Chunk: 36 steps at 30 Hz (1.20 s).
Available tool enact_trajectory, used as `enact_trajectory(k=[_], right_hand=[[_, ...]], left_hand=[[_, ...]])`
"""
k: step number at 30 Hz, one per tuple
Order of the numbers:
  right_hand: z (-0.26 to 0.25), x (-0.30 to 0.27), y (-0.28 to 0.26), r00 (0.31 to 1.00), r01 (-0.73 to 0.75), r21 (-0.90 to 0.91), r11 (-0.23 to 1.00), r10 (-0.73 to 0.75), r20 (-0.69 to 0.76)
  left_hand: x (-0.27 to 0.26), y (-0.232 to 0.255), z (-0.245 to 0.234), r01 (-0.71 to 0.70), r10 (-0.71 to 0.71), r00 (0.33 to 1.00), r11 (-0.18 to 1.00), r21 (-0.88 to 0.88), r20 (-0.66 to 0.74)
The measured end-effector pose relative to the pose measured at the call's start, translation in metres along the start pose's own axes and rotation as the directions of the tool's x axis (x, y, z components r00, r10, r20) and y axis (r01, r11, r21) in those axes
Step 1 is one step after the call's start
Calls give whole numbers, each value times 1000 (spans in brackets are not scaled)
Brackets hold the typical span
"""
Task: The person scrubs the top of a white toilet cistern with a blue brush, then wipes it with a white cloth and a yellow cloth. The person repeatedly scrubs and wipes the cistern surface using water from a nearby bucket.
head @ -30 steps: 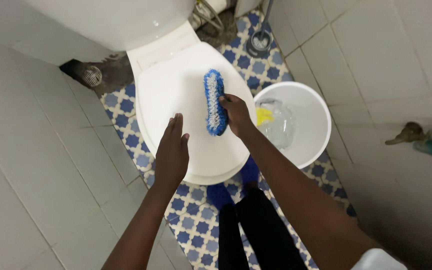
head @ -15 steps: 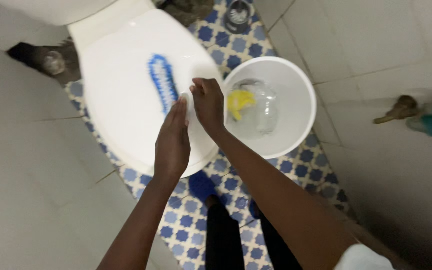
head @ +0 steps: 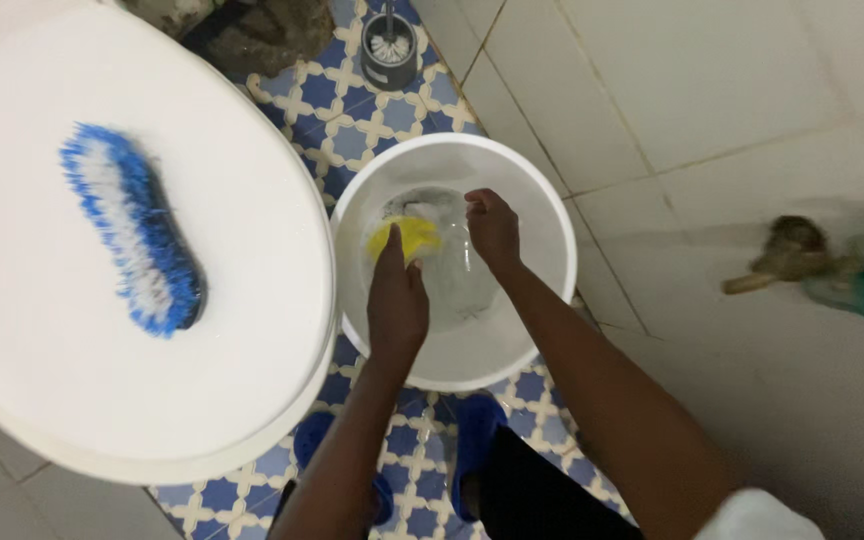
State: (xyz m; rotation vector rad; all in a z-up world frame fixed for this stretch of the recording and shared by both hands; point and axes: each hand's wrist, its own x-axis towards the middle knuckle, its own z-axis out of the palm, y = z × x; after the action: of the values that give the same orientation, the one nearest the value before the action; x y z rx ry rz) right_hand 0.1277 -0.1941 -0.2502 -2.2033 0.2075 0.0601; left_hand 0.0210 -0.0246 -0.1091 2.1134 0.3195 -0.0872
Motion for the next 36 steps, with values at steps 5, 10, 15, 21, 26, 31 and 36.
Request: enact_trajectory(k=[5,10,15,21,26,31,36], right_hand=[[74,45,68,953,259,-452,854,-149,264],[157,94,156,897,393,-351,850,-270,350],[175,109,189,876,356,-414,838,-144,461],[74,54,88,949,160,-320,934,-55,312],[-32,8,-36,974,-2,-91,996,23,227],[-147,-34,-166,971,-178,125,976,153,186],[-263,-72,-310,969,-201,571,796,76,235]], left_hand=[[22,-50,62,101,-101,995,995,3,15],[42,-85,84,197,-198,980,979,-59,-8],[45,-98,88,281,-279,960,953,-112,37],[28,-70,64,197,-197,980,976,-93,6],[2,-9,31,171,-170,985,981,-89,26],[-21,99,-26,1,2,999,998,-70,51],[-31,216,-84,-217,224,972,972,-86,73]])
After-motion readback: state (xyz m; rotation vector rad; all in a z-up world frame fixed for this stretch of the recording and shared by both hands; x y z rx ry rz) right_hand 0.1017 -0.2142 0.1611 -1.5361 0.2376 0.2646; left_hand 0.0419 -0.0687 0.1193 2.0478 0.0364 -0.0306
